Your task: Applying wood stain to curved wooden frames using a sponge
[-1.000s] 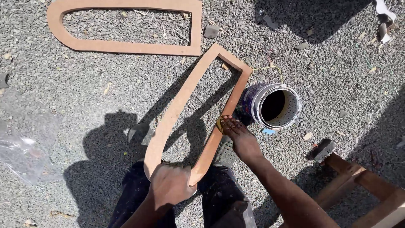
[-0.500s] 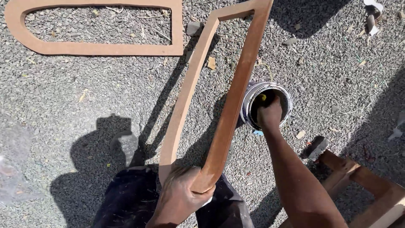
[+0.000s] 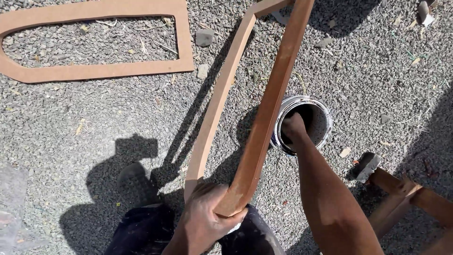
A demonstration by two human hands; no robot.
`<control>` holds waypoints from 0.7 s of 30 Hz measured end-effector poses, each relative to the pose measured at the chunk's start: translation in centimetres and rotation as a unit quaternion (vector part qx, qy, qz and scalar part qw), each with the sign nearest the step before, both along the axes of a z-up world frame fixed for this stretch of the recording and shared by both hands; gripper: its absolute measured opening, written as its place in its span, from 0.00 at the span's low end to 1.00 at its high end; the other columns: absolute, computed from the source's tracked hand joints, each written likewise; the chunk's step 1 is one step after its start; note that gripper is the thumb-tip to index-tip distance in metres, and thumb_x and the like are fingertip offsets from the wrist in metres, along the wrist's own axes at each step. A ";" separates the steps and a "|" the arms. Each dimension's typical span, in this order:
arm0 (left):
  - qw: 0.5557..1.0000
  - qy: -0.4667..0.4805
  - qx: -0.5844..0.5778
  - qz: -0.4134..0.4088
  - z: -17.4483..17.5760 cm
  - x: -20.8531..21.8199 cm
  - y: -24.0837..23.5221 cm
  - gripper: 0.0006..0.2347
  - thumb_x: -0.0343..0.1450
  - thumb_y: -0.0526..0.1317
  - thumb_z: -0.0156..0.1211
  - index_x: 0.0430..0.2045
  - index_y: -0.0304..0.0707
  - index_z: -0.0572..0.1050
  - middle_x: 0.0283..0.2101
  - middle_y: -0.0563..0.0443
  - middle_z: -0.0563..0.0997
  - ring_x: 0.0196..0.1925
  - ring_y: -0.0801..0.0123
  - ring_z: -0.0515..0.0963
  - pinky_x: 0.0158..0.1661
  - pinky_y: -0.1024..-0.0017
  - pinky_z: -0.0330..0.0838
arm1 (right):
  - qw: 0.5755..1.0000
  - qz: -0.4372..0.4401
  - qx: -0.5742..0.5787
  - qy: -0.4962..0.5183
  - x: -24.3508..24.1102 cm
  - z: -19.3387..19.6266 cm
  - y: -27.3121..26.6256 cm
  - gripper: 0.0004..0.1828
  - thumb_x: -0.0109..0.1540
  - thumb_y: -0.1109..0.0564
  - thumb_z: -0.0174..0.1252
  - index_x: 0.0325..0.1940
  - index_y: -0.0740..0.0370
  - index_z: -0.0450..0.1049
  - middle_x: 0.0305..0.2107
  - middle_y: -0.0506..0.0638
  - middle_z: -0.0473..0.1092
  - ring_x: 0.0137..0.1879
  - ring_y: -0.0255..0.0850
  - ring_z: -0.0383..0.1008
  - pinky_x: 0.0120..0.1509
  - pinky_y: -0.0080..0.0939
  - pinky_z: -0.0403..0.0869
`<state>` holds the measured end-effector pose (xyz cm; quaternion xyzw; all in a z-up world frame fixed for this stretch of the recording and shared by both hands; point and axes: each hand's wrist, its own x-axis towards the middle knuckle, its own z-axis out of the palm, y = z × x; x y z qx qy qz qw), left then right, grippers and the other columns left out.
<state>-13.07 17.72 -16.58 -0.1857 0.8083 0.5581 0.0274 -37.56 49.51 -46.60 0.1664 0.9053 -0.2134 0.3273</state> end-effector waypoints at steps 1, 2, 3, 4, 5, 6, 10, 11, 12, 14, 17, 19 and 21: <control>0.998 -0.034 0.044 -0.022 0.6 -0.3 -0.4 0.13 0.53 0.39 0.79 0.19 0.40 0.77 0.18 0.55 0.81 0.17 0.73 0.77 0.28 0.74 0.78 | 0.998 -0.050 -0.033 0.000 0.1 0.2 0.0 0.23 0.62 0.52 0.56 0.53 0.76 0.75 0.40 0.64 0.77 0.42 0.50 0.77 0.47 0.42 0.76; 0.993 -0.065 0.086 -0.043 1.1 -0.8 -1.0 0.12 0.55 0.37 0.79 0.22 0.37 0.77 0.21 0.53 0.82 0.22 0.72 0.80 0.23 0.76 0.78 | 0.993 -0.098 -0.069 0.003 -0.3 0.3 -0.4 0.25 0.63 0.50 0.56 0.55 0.75 0.74 0.41 0.62 0.77 0.42 0.46 0.76 0.47 0.39 0.75; 0.993 -0.064 0.086 -0.042 0.8 -0.8 -0.9 0.12 0.55 0.37 0.79 0.22 0.37 0.77 0.21 0.53 0.82 0.22 0.72 0.80 0.23 0.76 0.78 | 0.993 -0.097 -0.070 0.004 -0.2 3.4 -1.4 0.25 0.63 0.50 0.56 0.55 0.75 0.74 0.41 0.62 0.77 0.42 0.46 0.76 0.47 0.39 0.75; 0.991 -0.069 0.104 -0.041 0.6 -0.8 -0.9 0.12 0.55 0.37 0.79 0.22 0.38 0.78 0.22 0.54 0.82 0.22 0.73 0.79 0.23 0.76 0.76 | 0.950 -0.266 -0.157 -0.036 -0.1 6.4 -2.4 0.24 0.65 0.50 0.51 0.58 0.70 0.73 0.48 0.61 0.75 0.47 0.46 0.74 0.52 0.44 0.74; 0.989 -0.073 0.122 -0.040 0.4 -0.9 -0.8 0.12 0.55 0.38 0.80 0.23 0.40 0.78 0.22 0.55 0.82 0.21 0.74 0.77 0.22 0.76 0.74 | 0.871 -0.424 -0.238 -0.075 0.0 9.5 -3.4 0.23 0.67 0.49 0.47 0.61 0.64 0.71 0.55 0.59 0.73 0.51 0.46 0.72 0.56 0.50 0.73; 0.989 -0.073 0.123 -0.041 0.8 -1.0 -1.0 0.12 0.55 0.38 0.80 0.23 0.40 0.78 0.22 0.55 0.82 0.21 0.74 0.77 0.22 0.76 0.74 | 0.870 -0.425 -0.237 -0.074 0.4 10.8 -3.8 0.23 0.67 0.49 0.47 0.61 0.64 0.71 0.55 0.59 0.73 0.51 0.46 0.72 0.56 0.50 0.73; 0.913 -0.218 0.344 0.036 0.3 -1.6 -1.0 0.12 0.60 0.36 0.74 0.36 0.36 0.83 0.30 0.49 0.86 0.29 0.66 0.85 0.36 0.64 0.85 | 0.824 -0.422 -0.366 -0.099 0.7 14.5 -4.8 0.17 0.66 0.58 0.50 0.60 0.58 0.70 0.56 0.56 0.69 0.58 0.52 0.69 0.62 0.61 0.71; 0.901 -0.224 0.367 0.059 0.0 -1.4 -1.1 0.11 0.60 0.37 0.74 0.34 0.37 0.83 0.29 0.48 0.86 0.30 0.62 0.86 0.40 0.55 0.85 | 0.854 -0.386 -0.333 -0.101 0.9 14.9 -5.4 0.23 0.67 0.63 0.43 0.66 0.56 0.68 0.64 0.57 0.66 0.59 0.51 0.67 0.66 0.61 0.66; 0.900 -0.226 0.368 0.058 -0.4 -1.2 -1.2 0.11 0.60 0.37 0.74 0.34 0.37 0.83 0.29 0.48 0.86 0.30 0.62 0.86 0.40 0.55 0.85 | 0.854 -0.388 -0.331 -0.101 1.2 13.5 -5.0 0.23 0.67 0.63 0.43 0.66 0.56 0.68 0.64 0.57 0.66 0.59 0.51 0.67 0.66 0.61 0.66; 0.863 -0.225 0.434 0.126 -1.1 -1.0 -1.3 0.09 0.64 0.32 0.72 0.36 0.32 0.82 0.23 0.50 0.79 0.21 0.69 0.72 0.26 0.69 0.64 | 0.820 -0.428 -0.374 -0.071 1.7 10.7 -4.0 0.14 0.71 0.61 0.49 0.58 0.57 0.75 0.46 0.51 0.75 0.44 0.40 0.74 0.46 0.39 0.75; 0.839 -0.207 0.473 0.172 -1.0 -0.7 -1.1 0.12 0.62 0.36 0.71 0.36 0.28 0.82 0.23 0.51 0.73 0.22 0.70 0.66 0.25 0.70 0.55 | 0.835 -0.437 -0.330 -0.055 2.0 11.9 -6.0 0.11 0.68 0.56 0.58 0.53 0.62 0.77 0.35 0.48 0.75 0.26 0.32 0.68 0.27 0.31 0.67; 0.829 -0.198 0.490 0.184 -1.4 -0.4 -0.9 0.13 0.62 0.38 0.69 0.36 0.27 0.81 0.23 0.51 0.71 0.25 0.68 0.66 0.29 0.69 0.55 | 0.870 -0.393 -0.295 -0.030 1.9 10.3 -5.8 0.14 0.67 0.57 0.59 0.56 0.63 0.75 0.38 0.51 0.76 0.30 0.35 0.71 0.32 0.31 0.70; 0.818 -0.188 0.507 0.197 -1.9 0.0 -0.7 0.14 0.61 0.40 0.68 0.36 0.27 0.81 0.23 0.51 0.69 0.27 0.67 0.66 0.34 0.68 0.55 | 0.902 -0.347 -0.259 -0.005 2.0 8.9 -5.5 0.18 0.66 0.58 0.59 0.60 0.64 0.73 0.40 0.54 0.77 0.35 0.38 0.75 0.37 0.31 0.74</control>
